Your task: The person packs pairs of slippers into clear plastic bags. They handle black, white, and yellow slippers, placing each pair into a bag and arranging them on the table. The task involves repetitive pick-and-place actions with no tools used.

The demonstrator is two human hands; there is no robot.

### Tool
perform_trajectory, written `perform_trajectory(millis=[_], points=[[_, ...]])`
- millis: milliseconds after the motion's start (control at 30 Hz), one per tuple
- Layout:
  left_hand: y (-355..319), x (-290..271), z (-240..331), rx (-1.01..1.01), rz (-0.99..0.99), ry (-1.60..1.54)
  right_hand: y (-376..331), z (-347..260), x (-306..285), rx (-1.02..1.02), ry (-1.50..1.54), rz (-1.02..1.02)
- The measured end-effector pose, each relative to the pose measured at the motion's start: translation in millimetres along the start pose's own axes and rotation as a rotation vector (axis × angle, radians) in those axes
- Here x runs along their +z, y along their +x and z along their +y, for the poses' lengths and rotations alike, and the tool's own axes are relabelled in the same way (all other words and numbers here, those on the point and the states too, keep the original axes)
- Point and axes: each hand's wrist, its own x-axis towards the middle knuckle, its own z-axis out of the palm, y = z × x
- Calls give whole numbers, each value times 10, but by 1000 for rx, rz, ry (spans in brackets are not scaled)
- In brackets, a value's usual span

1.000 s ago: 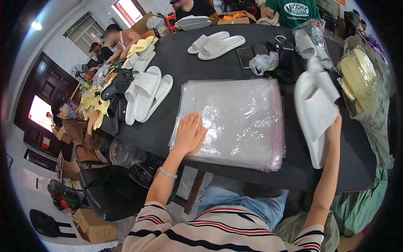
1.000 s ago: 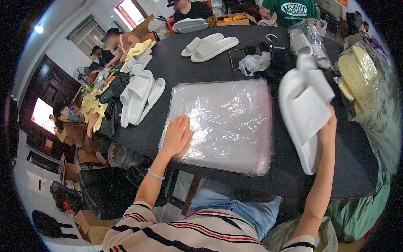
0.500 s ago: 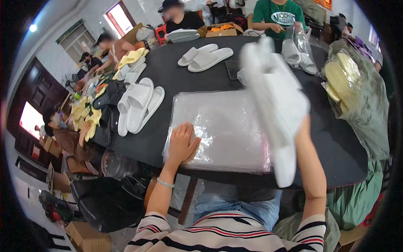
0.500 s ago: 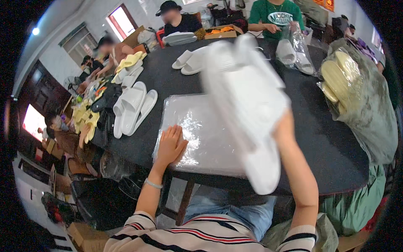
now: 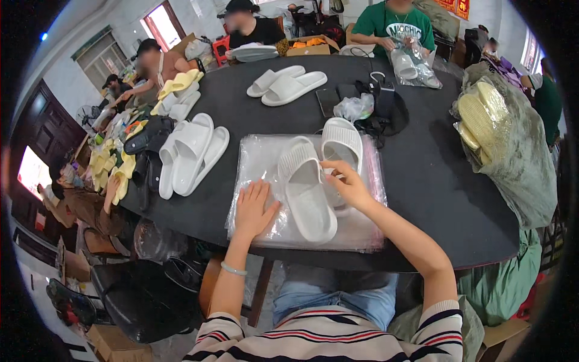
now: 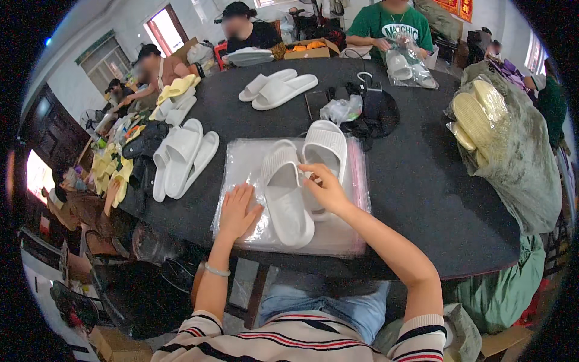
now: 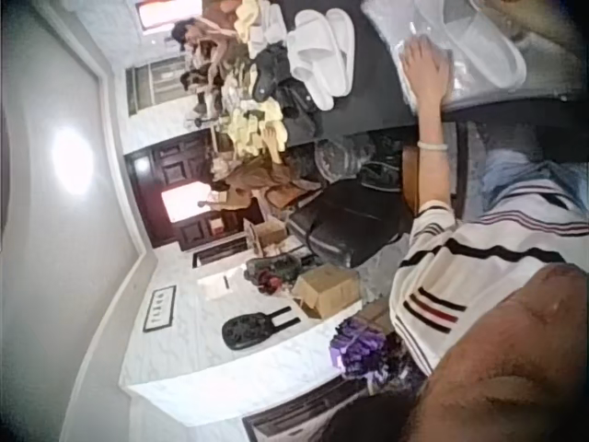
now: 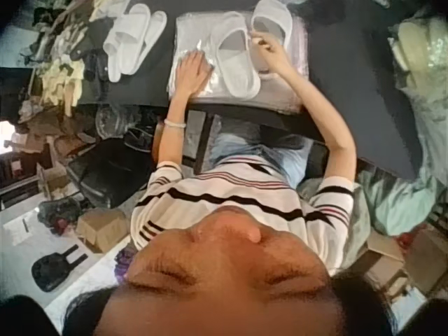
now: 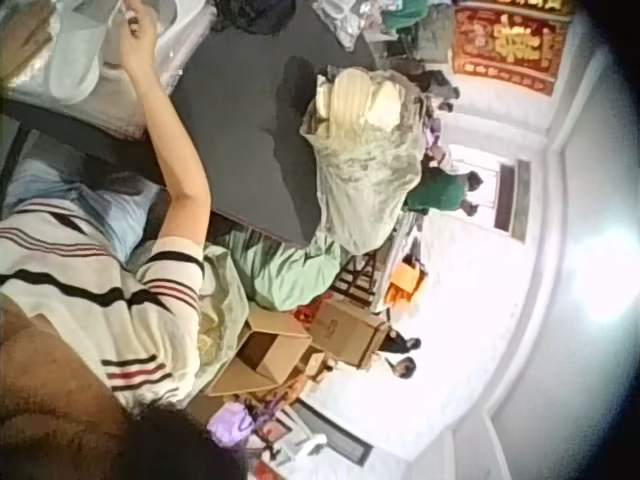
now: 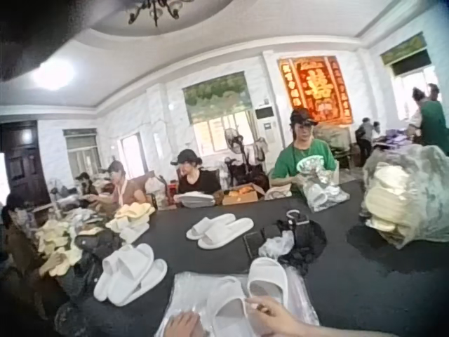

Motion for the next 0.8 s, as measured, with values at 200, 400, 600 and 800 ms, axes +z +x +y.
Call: perform_trajectory(millis=[200,400,600,800], points=[[8,47,-145,11,130,-177,-335,-24,-547,-137,-224,105],[112,-431,331,-6,277,-520,-372,218,-557,89,-188,99],[391,-547,1240,37,-88,-759,-370,104,-517,100,-357,89],[807,-260,1144,222,59,-198,-387,102,-575,88,-345,74]])
